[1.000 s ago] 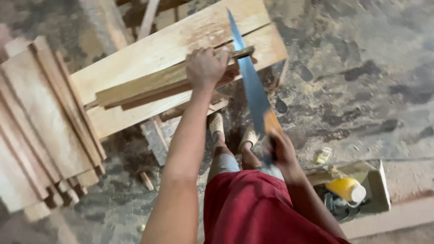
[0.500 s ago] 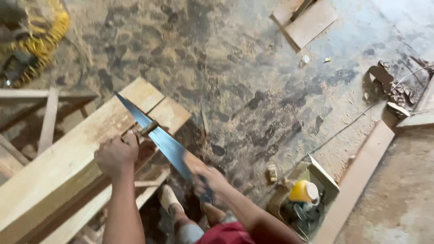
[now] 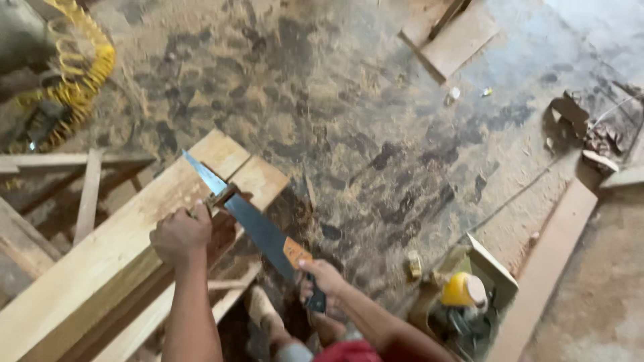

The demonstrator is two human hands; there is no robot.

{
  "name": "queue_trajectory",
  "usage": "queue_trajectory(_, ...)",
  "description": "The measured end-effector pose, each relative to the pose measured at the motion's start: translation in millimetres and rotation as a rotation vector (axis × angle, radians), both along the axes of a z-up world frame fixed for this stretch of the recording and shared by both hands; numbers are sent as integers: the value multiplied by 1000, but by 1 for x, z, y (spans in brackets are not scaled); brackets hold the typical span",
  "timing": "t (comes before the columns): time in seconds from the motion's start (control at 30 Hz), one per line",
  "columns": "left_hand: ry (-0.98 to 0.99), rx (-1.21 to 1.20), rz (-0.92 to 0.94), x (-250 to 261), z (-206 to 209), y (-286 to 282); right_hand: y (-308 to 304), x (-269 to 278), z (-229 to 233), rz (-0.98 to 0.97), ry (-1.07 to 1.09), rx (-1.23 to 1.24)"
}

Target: The person uses a hand saw to cut a small wooden block that is clamped to a larger plank on a workbench. They saw through the block, remove the cut piece, and then reposition the block to make another cut.

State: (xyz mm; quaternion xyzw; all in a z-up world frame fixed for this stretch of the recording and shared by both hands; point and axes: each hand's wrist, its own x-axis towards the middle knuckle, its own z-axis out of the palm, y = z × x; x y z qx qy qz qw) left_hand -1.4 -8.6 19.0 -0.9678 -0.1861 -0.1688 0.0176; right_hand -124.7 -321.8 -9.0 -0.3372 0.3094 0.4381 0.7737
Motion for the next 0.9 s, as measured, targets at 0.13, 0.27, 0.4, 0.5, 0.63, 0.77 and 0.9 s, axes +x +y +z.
queue_trajectory(0.13,36,1,12,-6,-2,-4,-6,15,2,12,-89,11)
queue_trajectory(0.27,303,-162,39,-4,11,-7,-31,-10,34,20,-63,-67)
queue_trajectory(0.4,77,-49,-21,-21,11,-14,-13,16,37,36,-172,-42)
queue_trajectory(0.5,172,-111,15,-13,10,-16,38,68,8,38,-202,-84)
queue_trajectory(0.63,206,-129,75,-12,12,-12,43,62,-9,7,-162,-18)
queue_trajectory(0.77,183,-101,58,-7,14,-16,-29,8,11,139,0,-231)
queue_trajectory(0.9,100,-102,36,-10,5,-12,-13,18,7,79,-129,-100)
